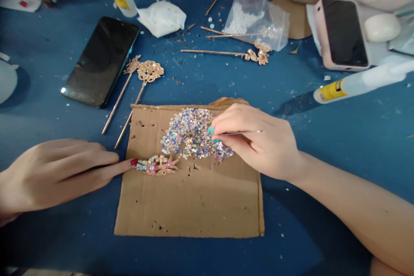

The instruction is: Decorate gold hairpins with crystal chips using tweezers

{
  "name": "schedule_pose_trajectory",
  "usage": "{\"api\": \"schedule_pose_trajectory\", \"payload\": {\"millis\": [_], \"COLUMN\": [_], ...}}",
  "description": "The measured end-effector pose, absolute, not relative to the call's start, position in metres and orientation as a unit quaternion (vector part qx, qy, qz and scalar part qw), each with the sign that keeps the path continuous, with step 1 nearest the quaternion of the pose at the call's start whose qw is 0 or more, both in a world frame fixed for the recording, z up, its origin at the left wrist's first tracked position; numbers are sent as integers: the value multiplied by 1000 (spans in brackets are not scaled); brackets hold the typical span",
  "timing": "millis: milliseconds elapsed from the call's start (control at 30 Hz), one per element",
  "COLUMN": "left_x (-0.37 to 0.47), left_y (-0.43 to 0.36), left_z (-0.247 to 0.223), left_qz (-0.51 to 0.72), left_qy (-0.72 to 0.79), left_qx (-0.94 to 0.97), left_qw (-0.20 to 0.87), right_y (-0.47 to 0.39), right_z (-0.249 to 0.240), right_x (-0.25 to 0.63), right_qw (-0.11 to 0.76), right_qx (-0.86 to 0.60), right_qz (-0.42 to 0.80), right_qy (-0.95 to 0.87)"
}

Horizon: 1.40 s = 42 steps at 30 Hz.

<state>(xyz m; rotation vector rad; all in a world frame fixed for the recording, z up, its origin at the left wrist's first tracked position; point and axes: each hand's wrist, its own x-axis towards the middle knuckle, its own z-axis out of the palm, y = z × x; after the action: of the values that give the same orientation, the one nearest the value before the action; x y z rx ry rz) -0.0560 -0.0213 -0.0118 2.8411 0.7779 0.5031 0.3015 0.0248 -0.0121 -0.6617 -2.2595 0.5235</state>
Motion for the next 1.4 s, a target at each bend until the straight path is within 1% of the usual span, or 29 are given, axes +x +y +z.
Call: {"api": "schedule_pose_trajectory", "payload": {"millis": [167, 533, 667, 833, 1400], "left_x": [-59, -60, -60, -61, -61], "left_y": [-22, -22, -22, -23, -22], "left_z": [-13, -13, -14, -14, -14], "left_qz": [157, 147, 152, 149, 143], "left_qy": [270, 257, 251, 254, 240], "left_qx": [943, 951, 953, 952, 958], "left_qw": [110, 83, 71, 80, 62], "right_y": [25, 24, 22, 22, 23], "right_z": [-11, -11, -10, -11, -10], "right_x": [302, 300, 301, 303, 303], "right_qw": [356, 359, 347, 345, 350], "right_qx": [-250, -234, -226, -233, -223], "right_qz": [202, 205, 191, 193, 208], "right_qy": [-878, -880, -890, -888, -886]}}
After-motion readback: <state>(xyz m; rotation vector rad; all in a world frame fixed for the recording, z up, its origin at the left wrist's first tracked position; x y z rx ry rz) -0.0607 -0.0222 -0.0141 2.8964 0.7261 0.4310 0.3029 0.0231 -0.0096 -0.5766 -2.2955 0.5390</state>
